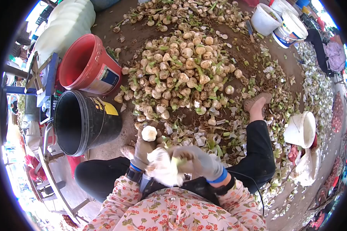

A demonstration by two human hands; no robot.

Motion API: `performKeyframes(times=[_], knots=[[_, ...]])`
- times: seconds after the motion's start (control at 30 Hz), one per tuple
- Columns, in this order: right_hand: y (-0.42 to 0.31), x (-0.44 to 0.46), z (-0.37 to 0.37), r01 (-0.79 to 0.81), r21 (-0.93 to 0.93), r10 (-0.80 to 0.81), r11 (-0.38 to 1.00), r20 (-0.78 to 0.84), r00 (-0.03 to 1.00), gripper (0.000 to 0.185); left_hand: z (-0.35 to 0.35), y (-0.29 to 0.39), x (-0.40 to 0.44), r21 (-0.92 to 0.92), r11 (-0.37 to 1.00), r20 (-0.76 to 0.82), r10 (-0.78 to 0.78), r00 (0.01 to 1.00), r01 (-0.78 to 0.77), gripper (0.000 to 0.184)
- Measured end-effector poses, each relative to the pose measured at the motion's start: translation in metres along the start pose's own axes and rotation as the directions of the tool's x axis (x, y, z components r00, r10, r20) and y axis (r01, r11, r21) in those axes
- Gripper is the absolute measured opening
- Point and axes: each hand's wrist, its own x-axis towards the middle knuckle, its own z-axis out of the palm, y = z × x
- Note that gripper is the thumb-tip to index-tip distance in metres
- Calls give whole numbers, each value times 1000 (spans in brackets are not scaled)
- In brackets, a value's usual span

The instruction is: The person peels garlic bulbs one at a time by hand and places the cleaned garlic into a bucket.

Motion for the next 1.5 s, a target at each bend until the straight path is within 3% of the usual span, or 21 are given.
performKeyframes(times=[0.03, 0.07, 0.1, 0.13, 0.2, 0.23, 0.3, 0.37, 0.47, 0.57, 0.6, 0.7, 0.83, 0.9, 0.93, 1.0, 1.07, 1.13, 1.23, 1.37, 1.5], knots=[[7, 5, -9, -247, -92, 247, 965, -5, 969, 25, 3, 5, -1, -2, 1000, -10, 0, 1000, 0, 54], [44, 8, -23, -231, -491, 278, 840, 24, 960, 34, 6, 16, -6, 49, 999, -126, 13, 992, -6, 51], [75, 2, -26, -202, -782, 223, 590, -82, 971, 38, -22, 29, 7, 25, 997, 3, 68, 998, -68, 49], [91, -5, -33, -297, -933, 355, 205, -212, 910, 44, -9, 44, 0, 138, 950, -212, 304, 929, -279, 47], [113, -3, -69, -634, -768, 498, 88, -517, 696, 44, -22, 107, -17, 119, 849, -80, 525, 848, -515, 45], [138, -11, -107, -564, -764, 384, 313, -441, 811, 39, -13, 133, -36, -128, 788, 206, 615, 761, -602, 54], [139, -3, -141, -866, -493, 298, 81, -817, 493, 38, -15, 169, -58, -439, 699, 219, 692, 688, -564, 58], [163, -2, -173, -914, -403, 254, 45, -880, 401, 39, 18, 161, -67, -243, 693, -40, 692, 721, -679, 52], [198, 2, -194, -892, -450, 208, -37, -877, 434, 37, 25, 118, -39, 47, 892, 121, 441, 889, -449, 46], [224, 4, -202, -898, -432, 241, 88, -865, 440, 41, 29, 59, -14, 297, 935, -99, 229, 968, -191, 31], [223, 6, -197, -845, -374, 247, 382, -840, 483, 41, 26, 46, -3, 298, 953, -126, 86, 988, -45, 29], [189, 25, -146, -504, -181, 229, 845, -729, 645, 42, 13, 0, 15, 665, 746, -134, 79, 988, 31, 51], [115, 40, -55, -398, -809, -104, 433, -483, 870, 60, -30, -54, 43, 772, 567, 127, 305, 944, -287, 62], [105, 37, -40, -160, -753, -368, 639, -482, 795, 60, -6, -36, 27, 713, 672, 58, 227, 972, -199, 60], [92, 35, -36, -70, -392, -209, 917, -625, 752, 58, -2, -30, 23, 686, 689, 91, 239, 967, -235, 59], [98, 35, -44, 12, -109, -77, 994, -619, 782, 46, 10, -20, 12, 617, 747, 109, 231, 967, -248, 57], [118, 37, -60, -11, 50, 37, 999, -548, 835, 38, 4, -21, 9, 815, 372, 304, 378, 875, -444, 57], [108, 45, -48, -104, -172, -17, 980, -588, 809, 29, 16, -18, 0, 861, 59, 445, 393, 805, -504, 57], [98, 50, -35, -101, -71, 36, 992, -611, 791, 27, 8, -21, -2, 837, 252, 385, 361, 850, -486, 57], [113, 41, -43, -140, -382, -100, 913, -543, 834, 27, 4, -18, -9, 845, 325, 326, 318, 891, -425, 59], [78, 36, -36, -127, -141, 40, 982, -497, 867, 24, 11, -16, -12, 842, 362, 323, 254, 912, -399, 58]])
